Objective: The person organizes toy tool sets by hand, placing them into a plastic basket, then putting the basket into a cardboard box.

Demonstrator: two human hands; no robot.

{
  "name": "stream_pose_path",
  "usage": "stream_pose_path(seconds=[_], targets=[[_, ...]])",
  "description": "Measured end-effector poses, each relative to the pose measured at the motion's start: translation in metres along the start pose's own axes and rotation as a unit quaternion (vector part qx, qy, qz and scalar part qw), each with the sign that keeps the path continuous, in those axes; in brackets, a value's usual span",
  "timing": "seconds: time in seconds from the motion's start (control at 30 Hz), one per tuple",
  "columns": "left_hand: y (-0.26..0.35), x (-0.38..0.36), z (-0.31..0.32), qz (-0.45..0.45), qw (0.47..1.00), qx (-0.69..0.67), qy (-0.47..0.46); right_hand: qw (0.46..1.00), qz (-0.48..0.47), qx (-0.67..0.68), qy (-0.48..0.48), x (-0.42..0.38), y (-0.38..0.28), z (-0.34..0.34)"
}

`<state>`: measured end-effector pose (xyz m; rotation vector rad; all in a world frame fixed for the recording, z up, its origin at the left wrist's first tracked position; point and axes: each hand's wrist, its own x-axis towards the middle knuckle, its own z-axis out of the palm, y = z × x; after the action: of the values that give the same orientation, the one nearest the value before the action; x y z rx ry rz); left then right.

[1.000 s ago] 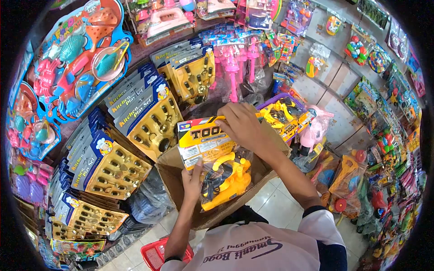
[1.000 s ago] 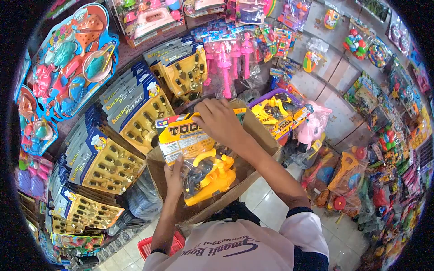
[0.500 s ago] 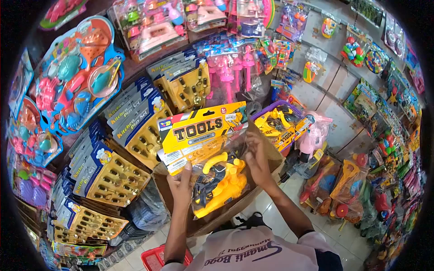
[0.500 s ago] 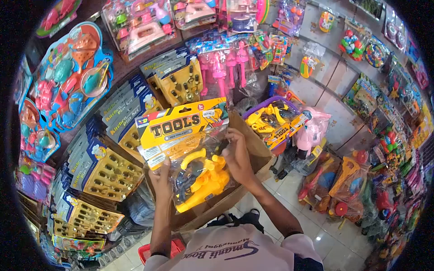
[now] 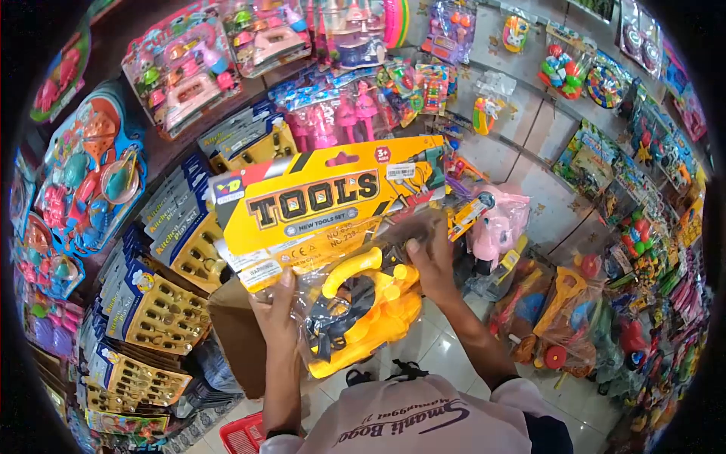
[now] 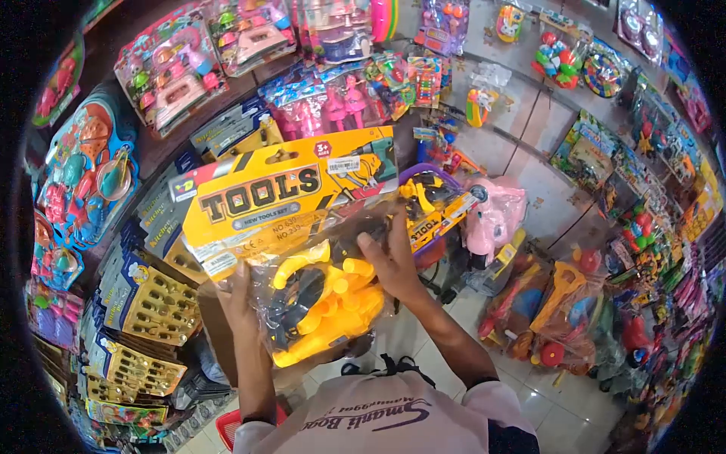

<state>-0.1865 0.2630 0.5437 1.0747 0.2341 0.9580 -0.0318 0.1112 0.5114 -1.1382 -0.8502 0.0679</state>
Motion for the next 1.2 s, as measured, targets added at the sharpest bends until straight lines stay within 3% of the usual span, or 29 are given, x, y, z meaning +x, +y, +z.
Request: stream_pose_path(seconds=[0.17,0.43,0.53,0.7,0.93,1.2], targets=[[-0.047,0.001,0.059,-0.053,0.997,-0.048,-0.013,0.993,0.019,0.056,0.098,0.0,0.001,-0.057],[-0.157,0.005,0.119,-0.168,0.982,-0.072,-0.045,0.985,0.017,-0.036,0.169,-0.01,0.027,-0.163],[-0.181,0.011,0.142,-0.231,0.955,-0.169,-0.08,0.978,0.034,-0.028,0.203,-0.01,0.044,-0.191],[-0.21,0.022,0.17,-0.246,0.95,-0.157,-0.113,0.969,0.072,0.001,0.235,-0.013,0.067,-0.231],[-0.244,0.053,0.216,-0.243,0.959,-0.124,-0.082,0.959,0.051,0.055,0.272,0.037,0.072,-0.275],[-0.278,0.09,0.225,-0.195,0.971,-0.137,-0.013,0.982,0.077,0.039,0.17,0.103,0.112,-0.337]])
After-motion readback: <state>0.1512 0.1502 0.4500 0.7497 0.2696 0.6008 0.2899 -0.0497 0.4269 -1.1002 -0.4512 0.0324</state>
